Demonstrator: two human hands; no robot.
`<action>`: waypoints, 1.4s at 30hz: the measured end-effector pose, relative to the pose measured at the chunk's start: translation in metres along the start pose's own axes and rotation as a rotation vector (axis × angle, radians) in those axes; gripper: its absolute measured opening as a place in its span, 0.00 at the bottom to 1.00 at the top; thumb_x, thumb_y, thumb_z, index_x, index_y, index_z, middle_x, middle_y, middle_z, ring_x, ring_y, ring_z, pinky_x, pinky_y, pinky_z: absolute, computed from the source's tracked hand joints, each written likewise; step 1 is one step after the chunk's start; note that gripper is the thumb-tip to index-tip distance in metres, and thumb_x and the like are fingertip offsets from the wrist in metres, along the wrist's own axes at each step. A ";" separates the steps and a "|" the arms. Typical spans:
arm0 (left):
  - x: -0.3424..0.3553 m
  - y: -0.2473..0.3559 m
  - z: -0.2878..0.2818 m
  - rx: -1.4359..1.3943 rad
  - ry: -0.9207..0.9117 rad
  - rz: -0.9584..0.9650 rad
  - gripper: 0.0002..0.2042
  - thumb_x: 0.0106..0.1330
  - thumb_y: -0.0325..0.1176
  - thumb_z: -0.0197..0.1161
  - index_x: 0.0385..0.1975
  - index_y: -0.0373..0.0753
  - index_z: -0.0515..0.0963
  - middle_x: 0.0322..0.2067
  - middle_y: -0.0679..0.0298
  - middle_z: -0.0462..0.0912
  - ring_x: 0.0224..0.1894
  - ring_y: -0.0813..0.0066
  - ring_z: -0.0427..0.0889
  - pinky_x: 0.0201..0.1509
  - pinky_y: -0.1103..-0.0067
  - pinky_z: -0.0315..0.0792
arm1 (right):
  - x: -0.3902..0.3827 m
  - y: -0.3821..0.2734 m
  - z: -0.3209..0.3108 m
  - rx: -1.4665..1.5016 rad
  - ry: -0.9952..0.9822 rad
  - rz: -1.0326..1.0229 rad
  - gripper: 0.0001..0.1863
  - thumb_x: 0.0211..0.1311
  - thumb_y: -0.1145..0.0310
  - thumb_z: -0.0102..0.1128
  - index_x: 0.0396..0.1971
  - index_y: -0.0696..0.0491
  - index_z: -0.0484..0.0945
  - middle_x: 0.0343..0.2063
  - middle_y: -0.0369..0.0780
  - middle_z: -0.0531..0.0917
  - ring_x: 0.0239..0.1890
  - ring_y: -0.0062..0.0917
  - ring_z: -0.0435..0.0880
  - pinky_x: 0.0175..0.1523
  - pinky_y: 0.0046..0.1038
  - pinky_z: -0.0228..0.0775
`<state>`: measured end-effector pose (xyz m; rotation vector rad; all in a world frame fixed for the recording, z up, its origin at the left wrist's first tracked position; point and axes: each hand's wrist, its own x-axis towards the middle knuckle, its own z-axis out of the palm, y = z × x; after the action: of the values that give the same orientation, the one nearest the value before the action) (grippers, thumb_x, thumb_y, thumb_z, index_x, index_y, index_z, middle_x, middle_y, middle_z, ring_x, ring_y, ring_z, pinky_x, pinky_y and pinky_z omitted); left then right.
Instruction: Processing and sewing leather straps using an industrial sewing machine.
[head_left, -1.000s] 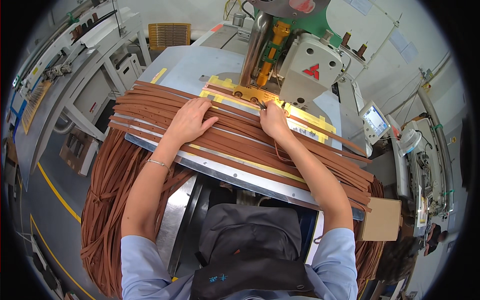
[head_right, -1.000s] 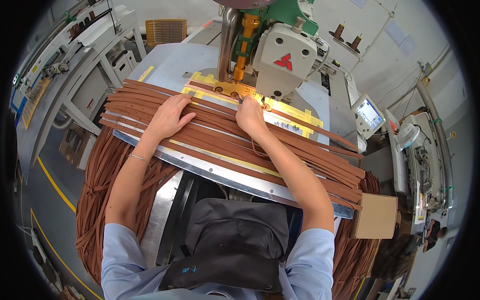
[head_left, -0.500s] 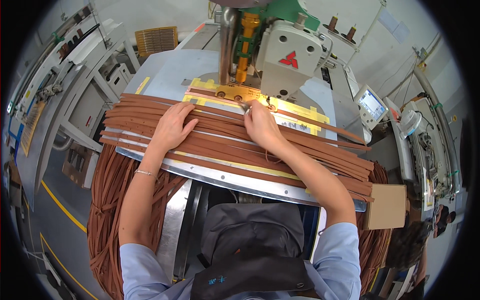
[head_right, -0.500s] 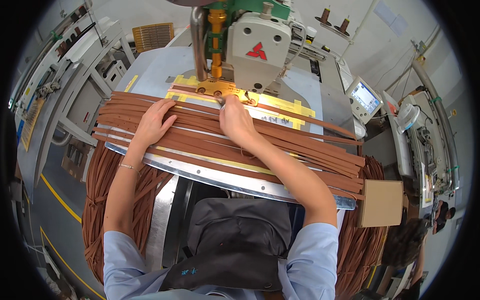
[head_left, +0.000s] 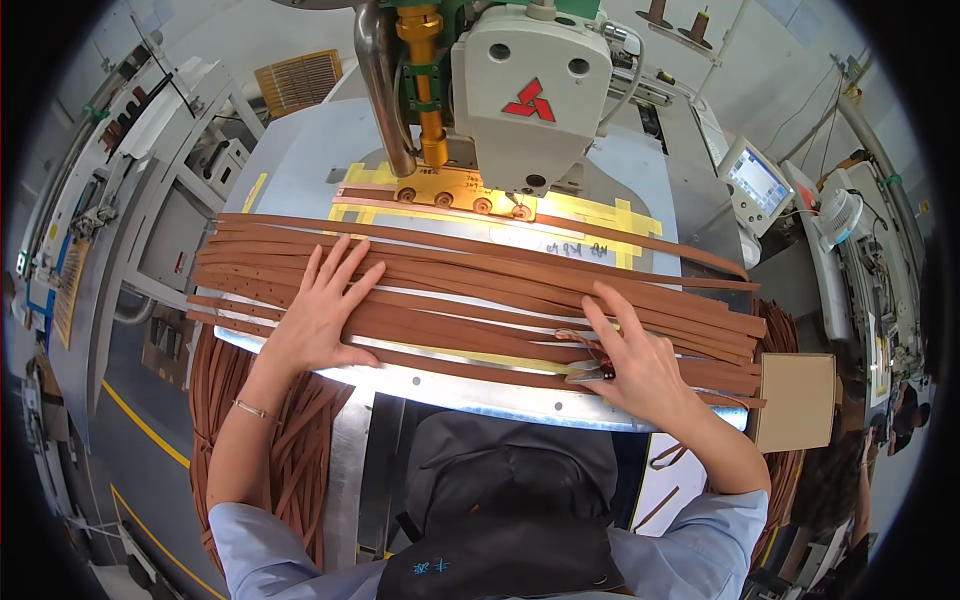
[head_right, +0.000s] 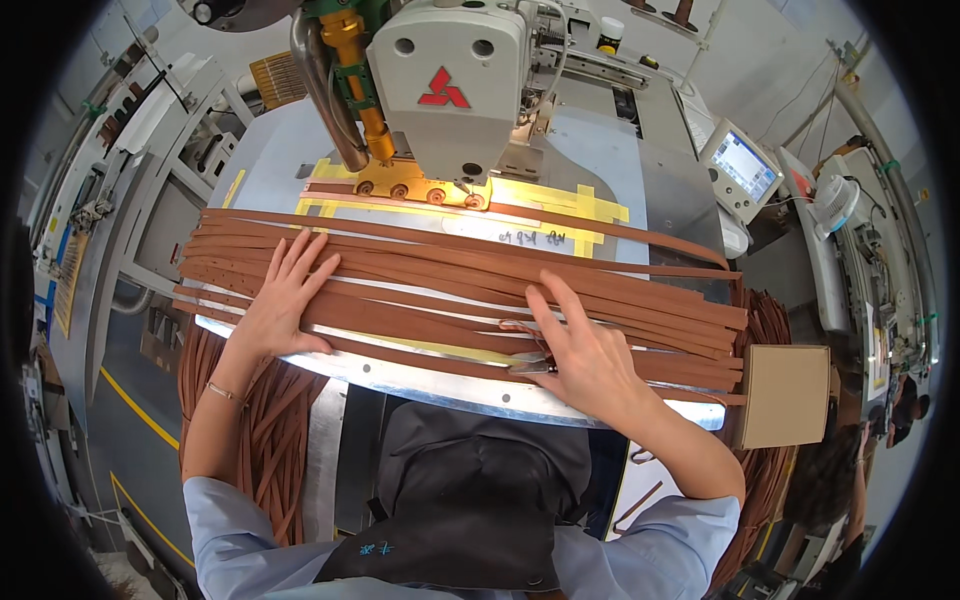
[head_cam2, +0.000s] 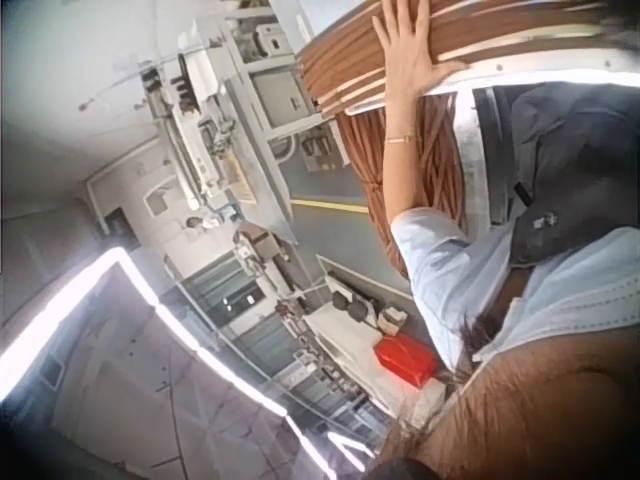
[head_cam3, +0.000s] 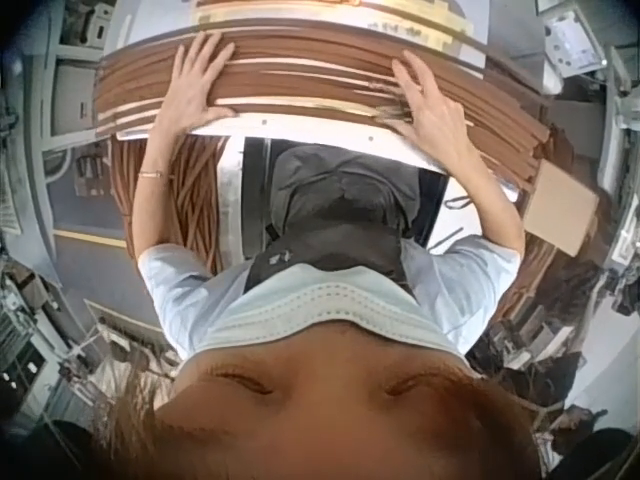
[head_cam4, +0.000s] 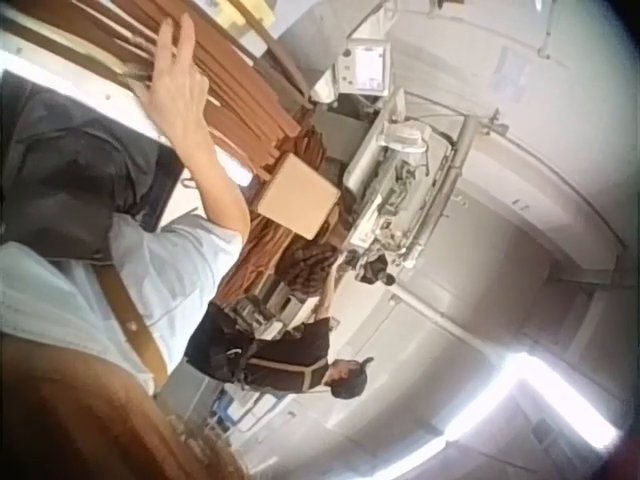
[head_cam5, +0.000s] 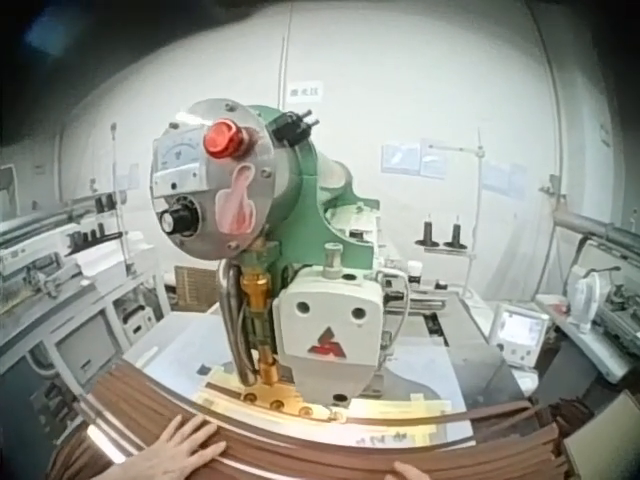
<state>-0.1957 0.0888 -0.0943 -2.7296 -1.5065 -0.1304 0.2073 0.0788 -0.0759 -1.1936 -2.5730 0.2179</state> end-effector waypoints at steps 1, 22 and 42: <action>0.000 -0.002 0.000 0.013 0.002 -0.021 0.59 0.38 0.78 0.56 0.69 0.40 0.55 0.69 0.50 0.51 0.73 0.48 0.44 0.74 0.53 0.37 | 0.003 0.000 0.001 -0.034 -0.036 0.026 0.45 0.46 0.50 0.72 0.60 0.59 0.65 0.62 0.50 0.64 0.29 0.39 0.84 0.26 0.32 0.76; 0.015 -0.003 0.000 -0.121 -0.036 0.032 0.63 0.33 0.77 0.60 0.67 0.34 0.56 0.66 0.47 0.56 0.71 0.46 0.48 0.72 0.51 0.37 | -0.086 0.080 -0.043 -0.227 0.512 0.443 0.14 0.47 0.86 0.58 0.35 0.56 0.77 0.31 0.42 0.79 0.30 0.29 0.79 0.35 0.27 0.73; 0.016 -0.009 -0.001 -0.129 -0.066 0.068 0.62 0.36 0.78 0.59 0.68 0.35 0.55 0.67 0.48 0.54 0.71 0.48 0.47 0.73 0.52 0.36 | -0.269 0.103 -0.081 0.017 0.982 1.179 0.14 0.70 0.64 0.53 0.38 0.60 0.82 0.23 0.30 0.78 0.27 0.10 0.70 0.32 0.17 0.63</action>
<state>-0.1953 0.1073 -0.0919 -2.9095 -1.4676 -0.1425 0.4724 -0.0599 -0.0806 -1.9833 -0.8747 -0.1080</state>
